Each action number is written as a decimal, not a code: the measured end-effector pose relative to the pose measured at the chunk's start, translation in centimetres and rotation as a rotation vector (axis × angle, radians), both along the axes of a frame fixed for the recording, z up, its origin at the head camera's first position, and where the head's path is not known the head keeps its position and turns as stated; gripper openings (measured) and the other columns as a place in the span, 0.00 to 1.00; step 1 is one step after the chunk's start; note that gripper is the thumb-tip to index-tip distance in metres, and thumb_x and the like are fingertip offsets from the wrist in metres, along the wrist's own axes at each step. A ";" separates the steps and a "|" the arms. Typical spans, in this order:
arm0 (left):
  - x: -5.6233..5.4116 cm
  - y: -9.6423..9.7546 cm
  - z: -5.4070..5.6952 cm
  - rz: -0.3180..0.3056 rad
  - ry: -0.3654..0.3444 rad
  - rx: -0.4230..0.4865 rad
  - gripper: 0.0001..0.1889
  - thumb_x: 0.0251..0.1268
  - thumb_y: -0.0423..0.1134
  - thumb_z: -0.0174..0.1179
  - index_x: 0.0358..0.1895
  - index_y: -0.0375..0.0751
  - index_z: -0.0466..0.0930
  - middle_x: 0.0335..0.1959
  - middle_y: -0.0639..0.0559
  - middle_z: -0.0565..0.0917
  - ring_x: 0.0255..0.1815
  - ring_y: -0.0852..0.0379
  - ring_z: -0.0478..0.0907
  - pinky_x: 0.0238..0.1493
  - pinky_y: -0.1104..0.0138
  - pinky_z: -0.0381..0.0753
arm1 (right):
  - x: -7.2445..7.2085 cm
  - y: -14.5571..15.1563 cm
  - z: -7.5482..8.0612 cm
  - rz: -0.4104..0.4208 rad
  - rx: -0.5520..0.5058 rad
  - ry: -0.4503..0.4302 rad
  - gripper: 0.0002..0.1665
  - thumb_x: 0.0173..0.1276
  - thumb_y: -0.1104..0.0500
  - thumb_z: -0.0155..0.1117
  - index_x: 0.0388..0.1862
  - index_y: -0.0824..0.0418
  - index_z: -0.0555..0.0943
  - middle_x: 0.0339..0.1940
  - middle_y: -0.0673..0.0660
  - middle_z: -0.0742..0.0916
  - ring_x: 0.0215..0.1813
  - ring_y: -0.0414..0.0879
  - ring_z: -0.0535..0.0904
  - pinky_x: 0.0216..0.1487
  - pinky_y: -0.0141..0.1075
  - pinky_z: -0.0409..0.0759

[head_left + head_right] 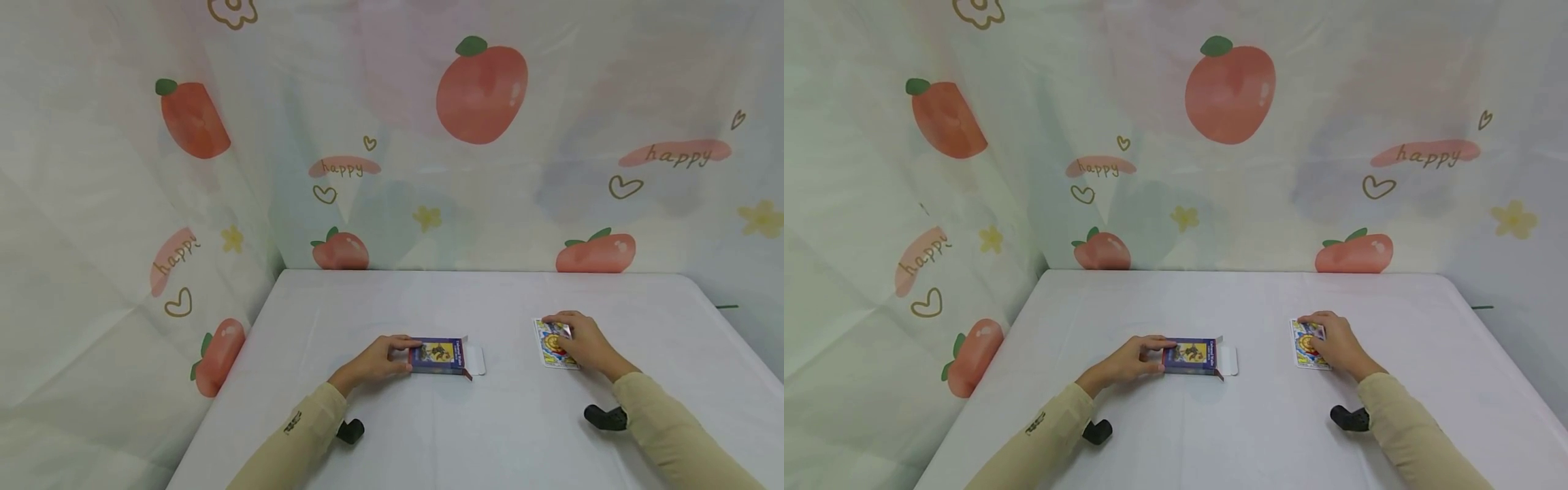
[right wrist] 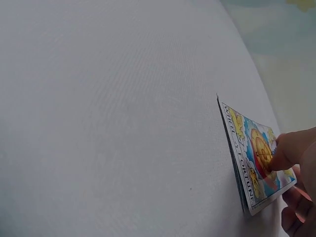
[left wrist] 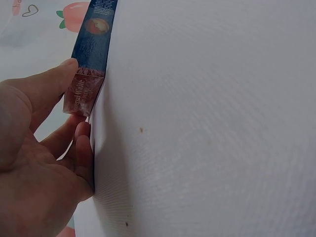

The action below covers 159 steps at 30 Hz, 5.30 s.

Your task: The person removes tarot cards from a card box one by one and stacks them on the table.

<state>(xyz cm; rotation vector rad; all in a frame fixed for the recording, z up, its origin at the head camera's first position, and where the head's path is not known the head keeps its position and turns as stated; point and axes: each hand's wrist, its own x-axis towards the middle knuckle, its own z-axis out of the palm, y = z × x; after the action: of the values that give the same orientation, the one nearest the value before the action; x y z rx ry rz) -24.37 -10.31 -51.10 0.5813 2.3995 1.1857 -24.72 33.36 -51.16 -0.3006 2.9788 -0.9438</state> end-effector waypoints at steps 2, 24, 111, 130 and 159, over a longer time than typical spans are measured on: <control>0.1 0.0 0.1 0.000 -0.001 0.000 0.27 0.67 0.37 0.67 0.69 0.54 0.77 0.77 0.45 0.68 0.81 0.42 0.60 0.77 0.47 0.66 | 0.0 0.0 0.0 -0.001 0.004 0.007 0.25 0.62 0.71 0.60 0.61 0.72 0.79 0.63 0.81 0.75 0.65 0.78 0.69 0.62 0.71 0.70; -0.1 -0.2 -0.2 0.014 -0.002 0.009 0.26 0.67 0.39 0.67 0.68 0.55 0.78 0.77 0.46 0.68 0.81 0.42 0.60 0.76 0.48 0.67 | -0.4 -0.4 -1.0 -0.025 0.049 0.005 0.24 0.62 0.67 0.60 0.59 0.71 0.80 0.64 0.80 0.72 0.64 0.81 0.65 0.62 0.75 0.64; 0.1 -0.1 -0.3 -0.007 0.019 0.018 0.26 0.67 0.38 0.67 0.68 0.53 0.78 0.77 0.43 0.69 0.80 0.42 0.61 0.76 0.48 0.67 | 3.1 -10.0 0.6 0.121 -0.198 0.013 0.19 0.72 0.63 0.62 0.60 0.63 0.81 0.65 0.68 0.80 0.67 0.67 0.75 0.59 0.61 0.80; -0.1 -0.1 -0.3 -0.013 0.018 0.023 0.26 0.67 0.37 0.67 0.68 0.54 0.78 0.77 0.43 0.69 0.79 0.41 0.62 0.76 0.47 0.68 | 3.5 -12.9 0.3 0.218 -0.236 -0.024 0.19 0.70 0.63 0.64 0.59 0.60 0.82 0.62 0.64 0.84 0.60 0.59 0.80 0.57 0.49 0.82; 0.3 -0.1 -0.1 -0.001 0.009 0.027 0.26 0.68 0.37 0.67 0.68 0.53 0.78 0.77 0.43 0.68 0.80 0.42 0.61 0.78 0.48 0.65 | 3.2 -13.6 -1.0 0.301 -0.225 -0.102 0.24 0.69 0.61 0.63 0.64 0.67 0.78 0.65 0.70 0.78 0.69 0.70 0.72 0.66 0.62 0.75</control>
<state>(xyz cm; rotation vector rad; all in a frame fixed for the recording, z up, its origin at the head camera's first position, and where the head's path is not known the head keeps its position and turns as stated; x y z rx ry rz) -24.11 -10.46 -51.22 0.5976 2.3941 1.2195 -21.47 19.77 -52.20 -0.6583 2.6358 -1.2108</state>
